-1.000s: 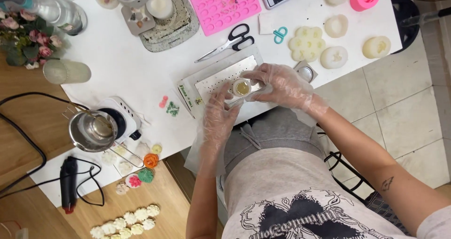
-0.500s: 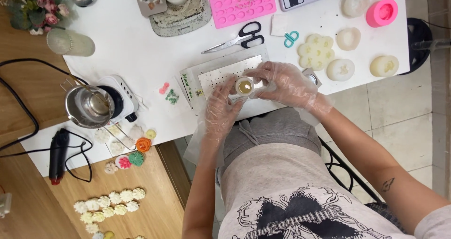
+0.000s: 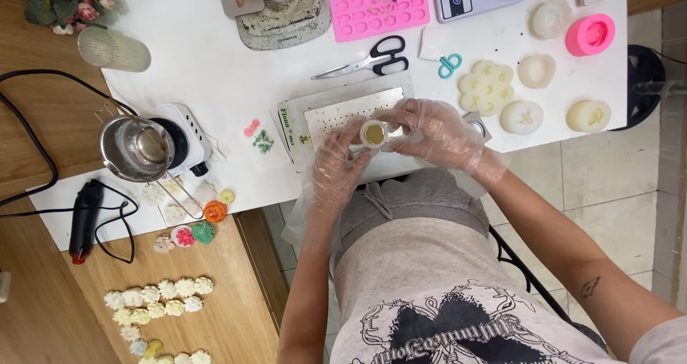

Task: Preparing wax, cleaning molds, and pouring wax melts into containers at a workbench.

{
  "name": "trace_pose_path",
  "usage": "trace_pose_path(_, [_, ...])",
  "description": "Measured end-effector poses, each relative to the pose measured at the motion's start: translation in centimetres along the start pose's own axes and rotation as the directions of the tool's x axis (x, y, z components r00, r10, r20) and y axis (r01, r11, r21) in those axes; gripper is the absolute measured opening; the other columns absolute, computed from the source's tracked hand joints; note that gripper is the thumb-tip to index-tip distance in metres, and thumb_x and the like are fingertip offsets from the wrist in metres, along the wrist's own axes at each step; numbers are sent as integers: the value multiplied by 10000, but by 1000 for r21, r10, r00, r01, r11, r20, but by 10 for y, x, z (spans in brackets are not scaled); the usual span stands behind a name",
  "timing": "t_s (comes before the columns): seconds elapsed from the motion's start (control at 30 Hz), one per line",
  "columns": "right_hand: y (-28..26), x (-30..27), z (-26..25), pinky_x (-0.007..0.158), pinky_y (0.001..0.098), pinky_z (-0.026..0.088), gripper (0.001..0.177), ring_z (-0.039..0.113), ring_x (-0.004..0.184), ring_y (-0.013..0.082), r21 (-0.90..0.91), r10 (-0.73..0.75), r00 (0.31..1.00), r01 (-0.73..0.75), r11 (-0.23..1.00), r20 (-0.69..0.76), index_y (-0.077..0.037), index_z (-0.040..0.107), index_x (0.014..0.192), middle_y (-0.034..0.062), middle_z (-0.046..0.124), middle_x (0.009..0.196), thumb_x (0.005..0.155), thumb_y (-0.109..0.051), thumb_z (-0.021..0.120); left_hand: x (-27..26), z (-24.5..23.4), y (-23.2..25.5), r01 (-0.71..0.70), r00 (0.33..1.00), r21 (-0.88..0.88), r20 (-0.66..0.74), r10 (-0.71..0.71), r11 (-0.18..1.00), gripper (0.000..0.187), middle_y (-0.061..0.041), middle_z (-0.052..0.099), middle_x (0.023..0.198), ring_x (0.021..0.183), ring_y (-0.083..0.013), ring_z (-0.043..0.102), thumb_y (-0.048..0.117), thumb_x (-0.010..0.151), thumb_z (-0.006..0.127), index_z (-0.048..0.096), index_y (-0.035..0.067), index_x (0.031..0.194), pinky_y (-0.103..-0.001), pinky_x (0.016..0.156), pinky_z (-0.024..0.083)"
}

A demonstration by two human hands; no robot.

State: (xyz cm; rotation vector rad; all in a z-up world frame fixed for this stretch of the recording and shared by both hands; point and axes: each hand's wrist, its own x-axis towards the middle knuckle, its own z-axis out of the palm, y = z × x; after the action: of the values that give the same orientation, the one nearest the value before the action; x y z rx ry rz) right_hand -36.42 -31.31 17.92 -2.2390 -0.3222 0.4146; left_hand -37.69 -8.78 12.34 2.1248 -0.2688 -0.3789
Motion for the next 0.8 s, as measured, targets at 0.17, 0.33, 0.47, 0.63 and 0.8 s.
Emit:
trace_pose_path(0.17, [0,2,2,852,359,584,613,694,936,201,-80,50,999,-48,996,19,-231,661,1348,36,701,1045,769,-330,839,-1,2,-1,8,1000,-2,-9,-8,1000,645,-54,662,1082,705,-153,602,196,847,830,584,216,1443,-320,646,567])
trace_pose_path(0.33, [6,-1,6,871,357,580,601,695,956,207,-81,4,1000,-6,997,-25,-223,666,1357,44,706,1028,790,-334,834,0,1,3,48,999,5,1,-48,999,653,-56,668,1081,705,-151,607,202,826,828,589,217,1433,-318,643,572])
trace_pose_path(0.47, [7,-2,6,865,355,584,589,700,966,212,-58,5,1000,-7,998,-25,-219,658,1358,49,705,1058,805,-326,830,-1,2,1,59,998,-11,-2,-59,998,635,-57,672,1084,721,-151,621,197,832,829,601,231,1423,-322,646,573])
trace_pose_path(0.63, [0,-3,4,847,346,588,631,704,941,209,-52,39,999,-41,998,-24,-232,649,1370,49,706,1043,771,-317,830,-3,3,0,49,999,-30,-13,-50,998,641,-59,673,1090,735,-157,626,189,824,817,598,231,1425,-322,653,581])
trace_pose_path(0.8, [0,-9,-12,847,374,591,594,700,916,220,-105,71,997,-70,992,6,-227,613,1403,55,700,1014,838,-291,783,1,3,2,42,999,8,4,-42,999,610,-61,679,1095,763,-147,647,188,853,812,595,206,1423,-326,668,583])
